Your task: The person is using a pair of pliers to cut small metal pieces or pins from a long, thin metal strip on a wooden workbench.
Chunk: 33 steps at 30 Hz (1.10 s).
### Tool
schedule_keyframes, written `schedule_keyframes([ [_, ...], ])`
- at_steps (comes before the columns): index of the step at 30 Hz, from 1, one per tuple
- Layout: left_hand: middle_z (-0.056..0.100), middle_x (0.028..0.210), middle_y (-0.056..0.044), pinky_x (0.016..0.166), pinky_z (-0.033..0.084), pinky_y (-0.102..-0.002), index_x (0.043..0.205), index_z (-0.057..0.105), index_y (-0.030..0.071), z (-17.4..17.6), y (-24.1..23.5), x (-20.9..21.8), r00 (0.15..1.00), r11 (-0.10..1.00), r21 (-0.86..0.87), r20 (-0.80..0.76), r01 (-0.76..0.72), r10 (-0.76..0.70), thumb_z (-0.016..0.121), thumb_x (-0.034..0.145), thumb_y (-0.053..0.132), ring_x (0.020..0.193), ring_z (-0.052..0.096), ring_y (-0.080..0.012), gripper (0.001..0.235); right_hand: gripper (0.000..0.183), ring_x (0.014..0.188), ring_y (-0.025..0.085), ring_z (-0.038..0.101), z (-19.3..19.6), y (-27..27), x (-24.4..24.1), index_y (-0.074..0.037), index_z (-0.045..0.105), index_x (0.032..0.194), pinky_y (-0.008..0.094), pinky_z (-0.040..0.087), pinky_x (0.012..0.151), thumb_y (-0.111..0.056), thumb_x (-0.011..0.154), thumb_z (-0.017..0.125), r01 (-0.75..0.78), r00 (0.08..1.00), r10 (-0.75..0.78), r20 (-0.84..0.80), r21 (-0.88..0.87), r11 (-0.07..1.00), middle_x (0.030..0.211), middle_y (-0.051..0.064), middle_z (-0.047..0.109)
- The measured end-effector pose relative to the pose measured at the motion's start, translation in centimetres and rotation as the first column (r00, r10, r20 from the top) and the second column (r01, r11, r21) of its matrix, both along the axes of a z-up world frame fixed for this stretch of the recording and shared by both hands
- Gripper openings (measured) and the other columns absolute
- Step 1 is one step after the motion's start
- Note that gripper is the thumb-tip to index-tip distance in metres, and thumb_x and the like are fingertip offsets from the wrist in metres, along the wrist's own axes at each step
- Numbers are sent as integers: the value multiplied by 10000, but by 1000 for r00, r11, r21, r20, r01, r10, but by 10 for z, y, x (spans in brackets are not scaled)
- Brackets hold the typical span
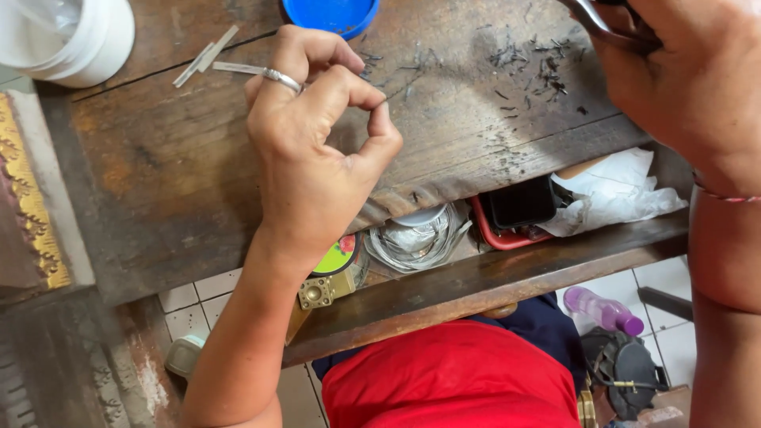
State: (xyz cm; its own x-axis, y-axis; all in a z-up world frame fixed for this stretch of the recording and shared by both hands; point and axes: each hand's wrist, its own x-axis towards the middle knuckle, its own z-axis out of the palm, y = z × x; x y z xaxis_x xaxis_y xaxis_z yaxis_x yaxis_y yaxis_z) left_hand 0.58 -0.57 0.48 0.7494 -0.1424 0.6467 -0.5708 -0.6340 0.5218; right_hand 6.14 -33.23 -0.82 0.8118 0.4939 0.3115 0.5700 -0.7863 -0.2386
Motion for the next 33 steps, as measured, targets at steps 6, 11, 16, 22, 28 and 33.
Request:
schedule_keyframes([
  [6,572,1066,-87,943,389,-432,852,625,63,0,-3,0,999,997,66,-20,46,-44,760,824,-59,917,583,-232,185,304,909,289,506,1,-9,-2,-83,536,1034,420,388,837,42,1191,765,71,992,-43,123,-241,968,1023,82,541],
  [11,561,1051,-134,877,443,-413,873,650,9,5,-1,0,999,999,34,18,43,-43,741,854,-104,915,594,-266,146,320,860,285,474,-5,-11,1,-37,548,1009,425,379,817,116,1216,738,29,996,-16,88,-158,987,973,100,518],
  [16,513,1098,-238,884,530,-404,968,690,-90,9,3,-7,995,993,-118,101,-13,25,677,975,-104,984,555,-335,20,339,881,306,448,2,-7,-3,-29,507,1008,438,373,857,162,1207,704,10,999,-4,45,-126,992,984,114,484],
  [22,678,888,-173,914,581,-403,944,667,-41,-8,10,-5,949,942,-221,132,-253,286,748,911,-7,923,697,-285,94,398,732,266,258,11,3,-1,20,364,901,442,231,757,289,1101,578,-22,996,27,-89,55,998,802,125,303],
  [28,654,890,-114,936,569,-398,966,661,-40,-9,12,-6,962,947,-223,99,-230,256,736,958,-22,946,708,-291,78,298,776,257,365,5,-4,-3,38,491,1005,407,313,798,262,1139,635,4,996,-2,-88,22,1000,871,129,414],
  [33,635,874,-114,946,579,-411,950,640,-37,-8,11,-5,961,937,-271,104,-221,257,721,942,-31,928,697,-289,81,305,758,237,310,11,4,0,70,490,1004,393,283,751,304,1161,608,-55,997,54,-58,0,999,872,125,395],
])
